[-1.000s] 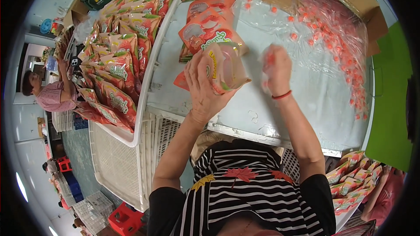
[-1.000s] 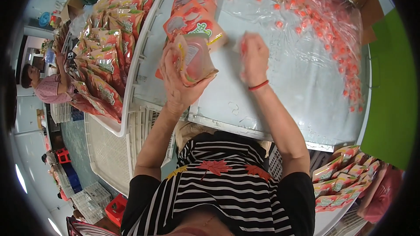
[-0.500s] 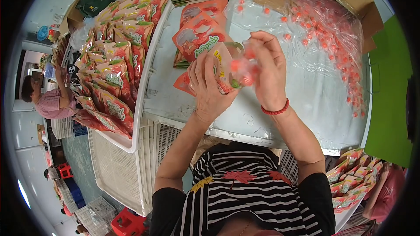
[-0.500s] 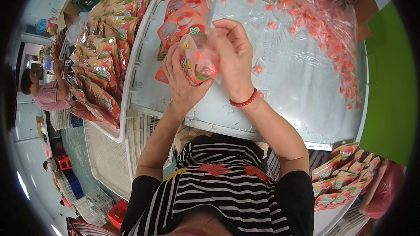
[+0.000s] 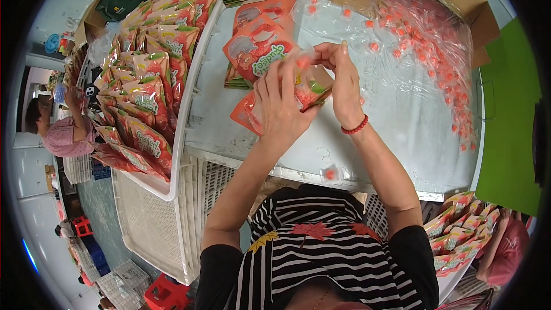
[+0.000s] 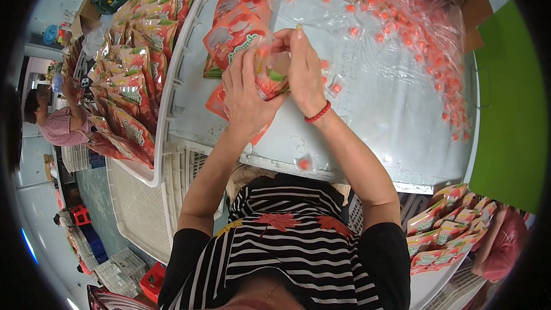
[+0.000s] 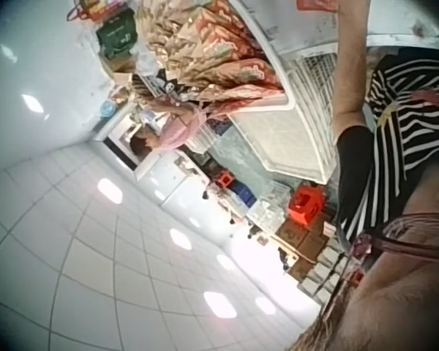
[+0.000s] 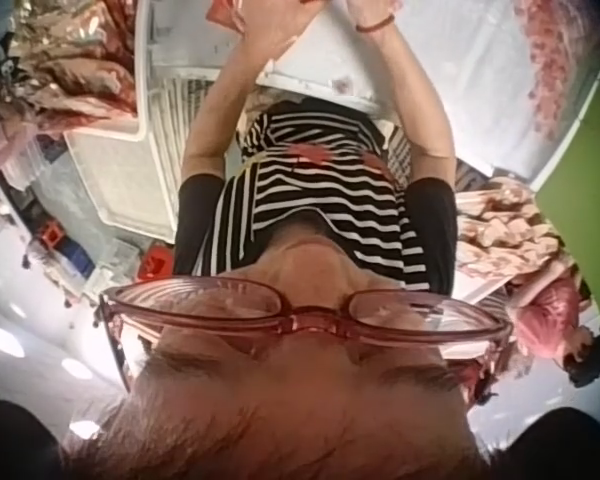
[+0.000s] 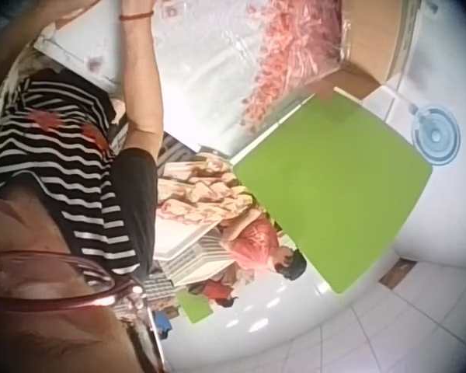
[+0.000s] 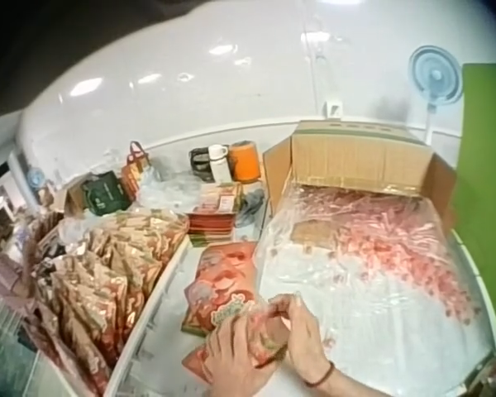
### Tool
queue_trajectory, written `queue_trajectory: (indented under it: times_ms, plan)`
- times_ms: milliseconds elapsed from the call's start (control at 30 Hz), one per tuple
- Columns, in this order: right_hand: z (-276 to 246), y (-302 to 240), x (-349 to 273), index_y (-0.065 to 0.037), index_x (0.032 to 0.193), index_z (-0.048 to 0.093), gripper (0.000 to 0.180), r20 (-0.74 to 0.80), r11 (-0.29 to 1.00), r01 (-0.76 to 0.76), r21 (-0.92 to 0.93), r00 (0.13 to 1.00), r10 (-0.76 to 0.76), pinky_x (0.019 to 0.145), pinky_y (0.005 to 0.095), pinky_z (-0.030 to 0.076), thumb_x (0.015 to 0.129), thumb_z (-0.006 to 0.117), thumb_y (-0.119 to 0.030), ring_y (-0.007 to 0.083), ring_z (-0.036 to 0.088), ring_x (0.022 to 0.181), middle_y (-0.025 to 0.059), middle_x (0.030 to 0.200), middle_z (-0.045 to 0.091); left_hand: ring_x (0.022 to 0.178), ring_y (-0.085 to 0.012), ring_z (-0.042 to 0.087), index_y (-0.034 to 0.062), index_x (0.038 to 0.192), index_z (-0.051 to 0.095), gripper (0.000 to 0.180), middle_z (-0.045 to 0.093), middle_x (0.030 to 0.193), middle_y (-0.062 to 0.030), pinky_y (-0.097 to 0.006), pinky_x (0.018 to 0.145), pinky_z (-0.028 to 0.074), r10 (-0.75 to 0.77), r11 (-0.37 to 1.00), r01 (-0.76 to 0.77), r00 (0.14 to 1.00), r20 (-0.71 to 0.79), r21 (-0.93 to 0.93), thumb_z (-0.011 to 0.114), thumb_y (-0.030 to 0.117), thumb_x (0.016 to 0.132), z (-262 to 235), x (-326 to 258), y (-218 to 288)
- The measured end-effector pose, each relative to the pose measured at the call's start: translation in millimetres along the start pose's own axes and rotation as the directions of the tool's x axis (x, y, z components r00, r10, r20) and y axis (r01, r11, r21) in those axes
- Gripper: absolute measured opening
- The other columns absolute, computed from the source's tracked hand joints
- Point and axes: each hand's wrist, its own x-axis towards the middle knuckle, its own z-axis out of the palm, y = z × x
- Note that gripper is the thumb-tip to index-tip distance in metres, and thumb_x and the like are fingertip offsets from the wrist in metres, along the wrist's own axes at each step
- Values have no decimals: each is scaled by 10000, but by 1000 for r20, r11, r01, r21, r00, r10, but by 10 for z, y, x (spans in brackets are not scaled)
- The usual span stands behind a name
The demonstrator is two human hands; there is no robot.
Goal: Packing individual candies into pre-labeled plastic pouches at a packing station.
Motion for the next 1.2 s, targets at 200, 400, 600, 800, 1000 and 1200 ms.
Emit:
queue_trajectory:
  times_ms: [200, 400, 600, 800, 1000, 1200]
  plan:
    - [-140, 89, -93, 21, 1024, 589, 243, 158, 876, 259, -407, 964, -212, 738, 279, 465, 932, 520, -193, 148, 591, 810, 82, 899, 633, 1085, -396, 412, 48, 1321, 391, 896, 373, 1294, -200, -526, 925, 325, 81, 996, -82, 996, 31, 31, 826, 226, 557, 47, 27, -28]
    - [-505, 31, -63, 4, 1051, 594, 208, -139, 964, 23, -266, 988, -62, 722, 211, 443, 953, 520, -164, 74, 550, 838, 32, 929, 606, 1125, -385, 413, 51, 1319, 410, 882, 393, 1316, -161, -471, 944, 356, 158, 984, -142, 975, 159, -108, 838, 217, 566, -99, 7, -33]
    - [-715, 5, -467, 5, 1048, 592, 172, -74, 904, 20, -427, 996, -57, 753, 245, 456, 926, 541, -105, 119, 570, 847, 53, 939, 610, 1161, -403, 397, 8, 1312, 398, 886, 402, 1319, -177, -484, 977, 343, 211, 973, -182, 950, 229, -139, 835, 222, 572, -27, 6, 12]
    - [-538, -419, -335, -6, 1067, 602, 248, 397, 501, 483, -718, 876, -275, 745, 290, 471, 843, 638, -106, 176, 586, 814, 79, 915, 629, 1170, -392, 396, -12, 1358, 286, 1007, 405, 1312, -193, -491, 985, 340, 282, 952, -253, 945, 167, -174, 846, 217, 554, 15, -55, -17]
    - [-606, -499, -316, -4, 1097, 593, 216, 58, 916, -49, -398, 995, 79, 696, 221, 451, 952, 522, -148, 76, 535, 740, 21, 843, 621, 1178, -381, 411, 6, 1371, 244, 1047, 398, 1307, -190, -501, 998, 316, 215, 931, -166, 969, 121, -326, 856, 185, 542, -62, -19, 58]
    - [-793, -423, -371, -5, 1106, 592, 206, 1, 907, 24, -420, 1000, -26, 714, 221, 459, 955, 518, -124, 81, 543, 768, 34, 871, 622, 1196, -325, 442, 4, 1392, 122, 1191, 361, 1329, -181, -415, 981, 407, 12, 782, 0, 1000, 14, -623, 904, 174, 510, 4, 149, 100]
